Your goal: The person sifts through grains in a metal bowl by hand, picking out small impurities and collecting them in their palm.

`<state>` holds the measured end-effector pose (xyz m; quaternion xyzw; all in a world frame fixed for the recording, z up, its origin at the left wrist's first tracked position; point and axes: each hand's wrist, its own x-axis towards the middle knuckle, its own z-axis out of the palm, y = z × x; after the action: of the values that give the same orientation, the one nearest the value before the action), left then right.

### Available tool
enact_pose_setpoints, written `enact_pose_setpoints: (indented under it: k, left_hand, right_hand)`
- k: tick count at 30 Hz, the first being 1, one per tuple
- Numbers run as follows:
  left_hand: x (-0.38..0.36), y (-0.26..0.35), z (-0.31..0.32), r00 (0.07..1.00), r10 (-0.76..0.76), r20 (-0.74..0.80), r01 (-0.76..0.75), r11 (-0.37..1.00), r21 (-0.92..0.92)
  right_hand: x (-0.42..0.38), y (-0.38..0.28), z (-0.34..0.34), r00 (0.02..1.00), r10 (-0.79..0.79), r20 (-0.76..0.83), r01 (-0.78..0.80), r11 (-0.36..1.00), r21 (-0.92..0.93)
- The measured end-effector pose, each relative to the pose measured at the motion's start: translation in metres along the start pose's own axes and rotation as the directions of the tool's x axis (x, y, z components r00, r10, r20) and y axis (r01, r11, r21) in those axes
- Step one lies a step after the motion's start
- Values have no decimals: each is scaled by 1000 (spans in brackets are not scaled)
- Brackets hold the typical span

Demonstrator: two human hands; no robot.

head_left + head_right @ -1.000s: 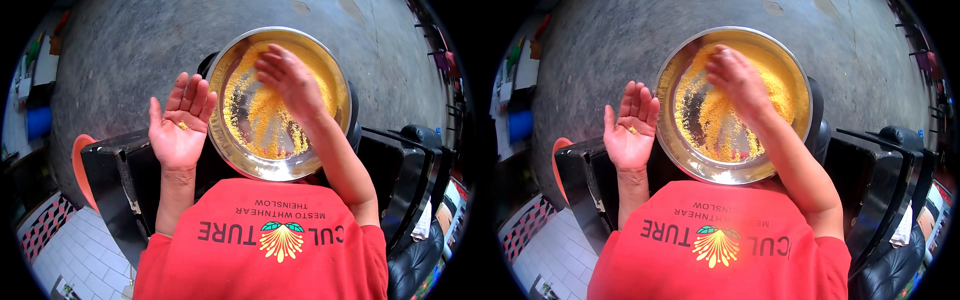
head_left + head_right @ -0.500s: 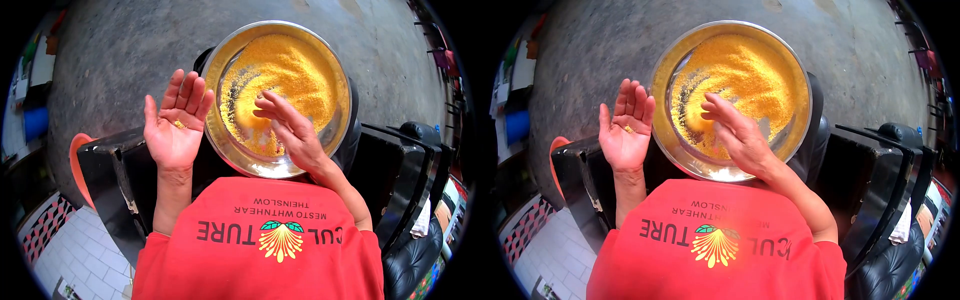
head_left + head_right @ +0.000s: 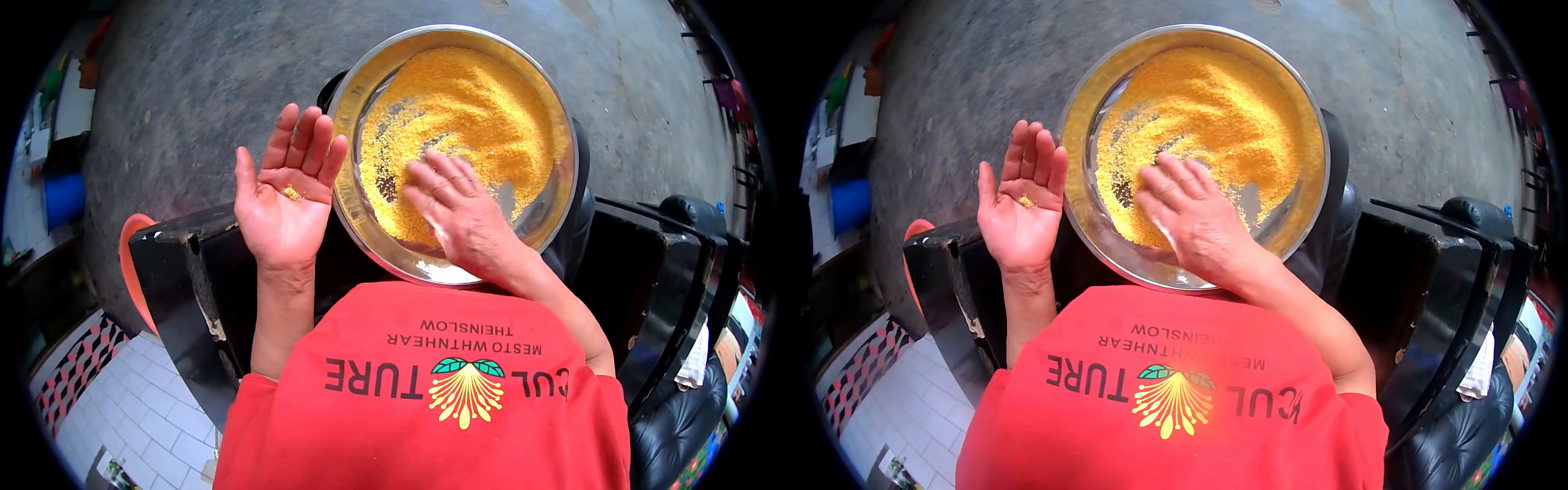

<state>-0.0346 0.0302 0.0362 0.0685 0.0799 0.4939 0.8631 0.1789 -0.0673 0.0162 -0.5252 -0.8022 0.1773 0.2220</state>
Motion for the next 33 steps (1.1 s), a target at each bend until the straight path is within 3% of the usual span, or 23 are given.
enact_pose_setpoints:
  k: [3,4,8,12,16,19,20,23,29,30,31,33]
  left_hand:
    - [-1,0,0,1000,-2,6,2,1000,7]
    - [-1,1,0,1000,-2,2,2,1000,9]
    - [1,2,-1,1000,-2,-6,2,1000,-2]
    - [5,0,-1,1000,3,7,-3,1000,25]
    - [2,0,2,1000,5,-5,-5,1000,26]
    - [0,-1,1,1000,11,-22,-10,1000,27]
    - [-1,-1,1,999,15,-30,-14,1000,27]
    - [-2,2,0,999,16,-45,-14,999,31]
    - [6,3,-4,1000,-24,15,24,999,21]
    - [6,3,-3,999,-24,21,24,999,21]
    - [6,3,-3,999,-22,27,21,999,24]
    - [5,3,-4,999,-22,40,21,999,27]
  right_hand:
    - [-6,-1,-19,963,-168,211,108,956,272]
    - [-10,-4,-26,971,-155,180,81,929,361]
    - [-32,1,-43,990,-50,131,7,950,312]
    - [-25,-2,-34,969,-76,237,-26,916,400]
    - [6,-14,-19,945,-66,322,-42,947,317]
    - [29,-13,-19,969,168,183,-190,976,110]
    - [27,-6,-20,983,181,44,-183,982,46]
    - [7,4,-35,932,354,-80,-342,930,134]
    - [-29,10,-36,813,495,-308,-525,851,-18]
    - [-29,10,-33,806,498,-321,-540,841,-50]
    - [-26,6,-32,797,560,-225,-576,817,-7]
    - [-23,-2,-24,888,459,-33,-451,882,140]
